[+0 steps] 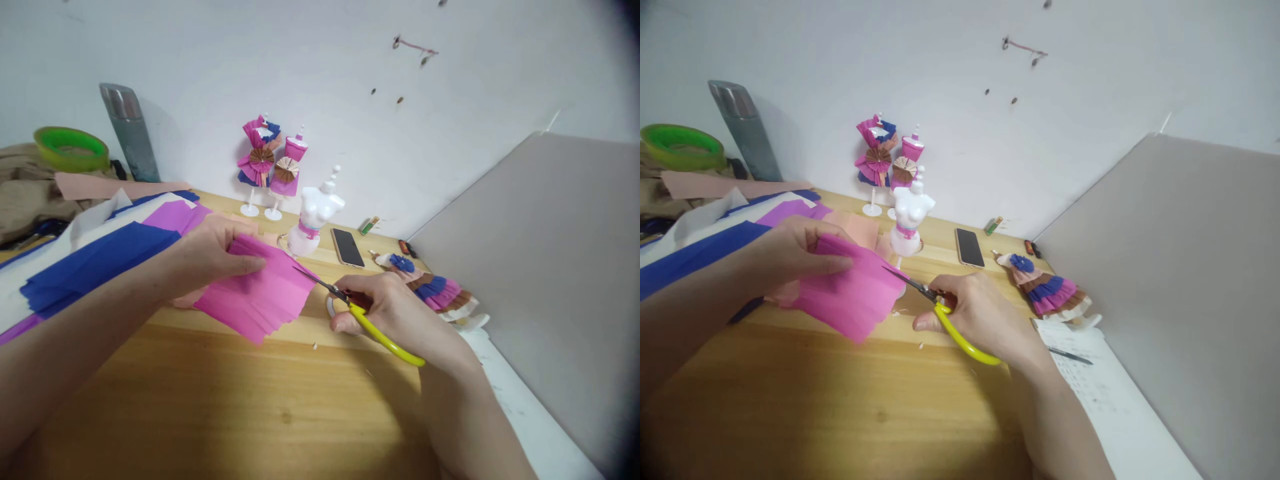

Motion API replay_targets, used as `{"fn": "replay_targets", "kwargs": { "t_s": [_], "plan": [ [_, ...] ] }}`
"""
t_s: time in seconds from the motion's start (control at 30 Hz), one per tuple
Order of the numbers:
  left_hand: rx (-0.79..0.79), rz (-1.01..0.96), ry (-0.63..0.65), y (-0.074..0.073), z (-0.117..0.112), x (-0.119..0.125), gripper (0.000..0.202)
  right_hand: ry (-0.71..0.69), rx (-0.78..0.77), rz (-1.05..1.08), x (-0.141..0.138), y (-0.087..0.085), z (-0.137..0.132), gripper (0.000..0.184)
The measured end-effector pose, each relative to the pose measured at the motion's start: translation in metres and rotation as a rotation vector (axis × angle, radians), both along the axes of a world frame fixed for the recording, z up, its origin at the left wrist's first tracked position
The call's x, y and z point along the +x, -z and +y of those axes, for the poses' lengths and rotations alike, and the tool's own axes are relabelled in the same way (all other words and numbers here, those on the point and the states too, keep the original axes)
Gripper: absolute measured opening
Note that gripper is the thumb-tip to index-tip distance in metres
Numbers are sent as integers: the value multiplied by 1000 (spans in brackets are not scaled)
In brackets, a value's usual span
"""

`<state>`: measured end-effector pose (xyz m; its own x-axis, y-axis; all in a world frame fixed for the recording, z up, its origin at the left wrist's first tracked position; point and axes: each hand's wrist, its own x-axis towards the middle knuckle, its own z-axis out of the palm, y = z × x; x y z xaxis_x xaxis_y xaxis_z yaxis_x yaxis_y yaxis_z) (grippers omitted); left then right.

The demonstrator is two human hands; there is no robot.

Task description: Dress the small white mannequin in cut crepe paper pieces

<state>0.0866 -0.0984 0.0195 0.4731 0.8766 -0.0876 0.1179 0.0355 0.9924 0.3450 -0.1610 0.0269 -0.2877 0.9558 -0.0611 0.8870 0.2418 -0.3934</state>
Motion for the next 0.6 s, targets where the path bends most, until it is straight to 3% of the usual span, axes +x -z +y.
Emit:
{"fn": "replay_targets", "kwargs": {
  "t_s": [0.6],
  "plan": [
    [24,40,-32,-1,-1,0,6,-12,16,35,0,1,0,59]
  ]
}}
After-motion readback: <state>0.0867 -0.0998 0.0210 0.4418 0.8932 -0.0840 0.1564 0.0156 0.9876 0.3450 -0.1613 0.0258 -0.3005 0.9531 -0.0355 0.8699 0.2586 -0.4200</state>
